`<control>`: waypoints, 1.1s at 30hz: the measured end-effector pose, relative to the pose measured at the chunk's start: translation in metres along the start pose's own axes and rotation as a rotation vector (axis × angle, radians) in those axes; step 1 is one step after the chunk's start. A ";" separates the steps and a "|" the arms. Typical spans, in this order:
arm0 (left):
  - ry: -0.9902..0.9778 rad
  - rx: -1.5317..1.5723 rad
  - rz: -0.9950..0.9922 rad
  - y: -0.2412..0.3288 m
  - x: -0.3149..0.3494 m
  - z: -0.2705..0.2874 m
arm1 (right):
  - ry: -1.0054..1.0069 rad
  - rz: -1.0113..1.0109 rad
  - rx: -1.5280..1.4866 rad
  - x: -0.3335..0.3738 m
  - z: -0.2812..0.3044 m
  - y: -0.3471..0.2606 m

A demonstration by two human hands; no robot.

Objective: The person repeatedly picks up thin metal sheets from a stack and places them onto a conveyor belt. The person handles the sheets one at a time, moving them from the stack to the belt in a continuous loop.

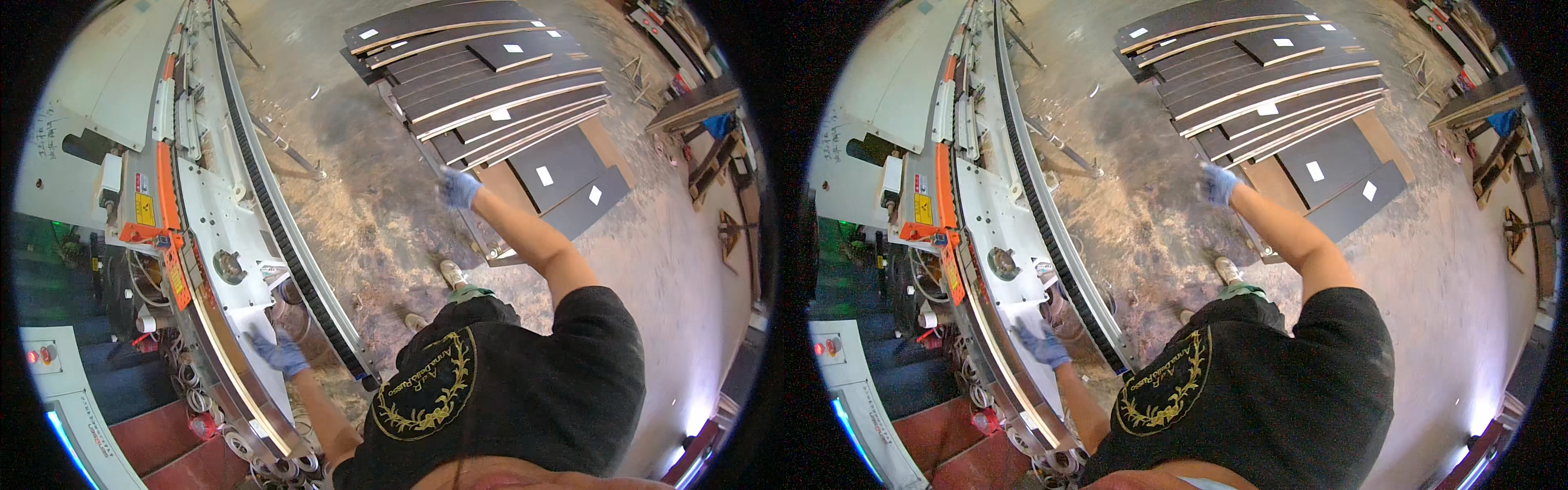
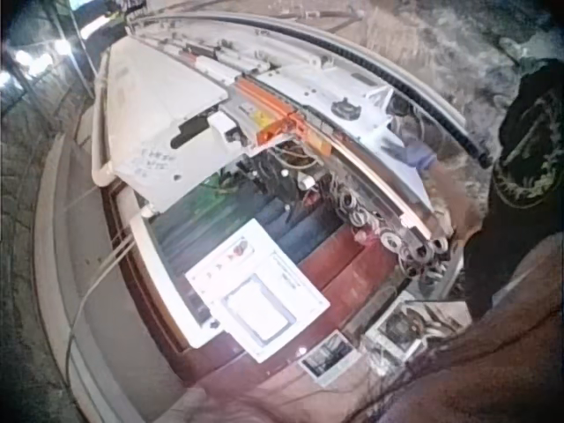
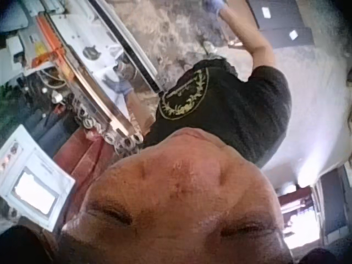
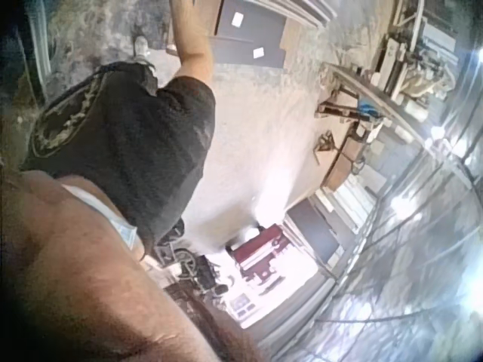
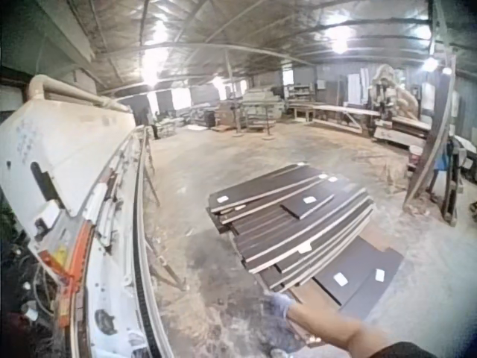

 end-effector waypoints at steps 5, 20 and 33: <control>-0.190 0.333 0.139 0.023 0.066 -0.012 | 0.254 0.102 -0.007 -0.125 -0.021 -0.035; -0.269 0.523 0.269 0.029 0.079 -0.024 | 0.511 0.081 -0.126 -0.046 0.006 0.005; -0.294 0.328 0.028 0.109 0.079 -0.056 | 0.486 0.206 -0.294 -0.061 0.013 0.007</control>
Point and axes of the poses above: each hand's wrist, its own x-axis away from the middle knuckle, its own z-axis out of the back of the hand, y = z × x, the point moved 4 cm from there along -x, towards the middle knuckle, and after that the axes turned 15 degrees about z, right-handed, at the moved point
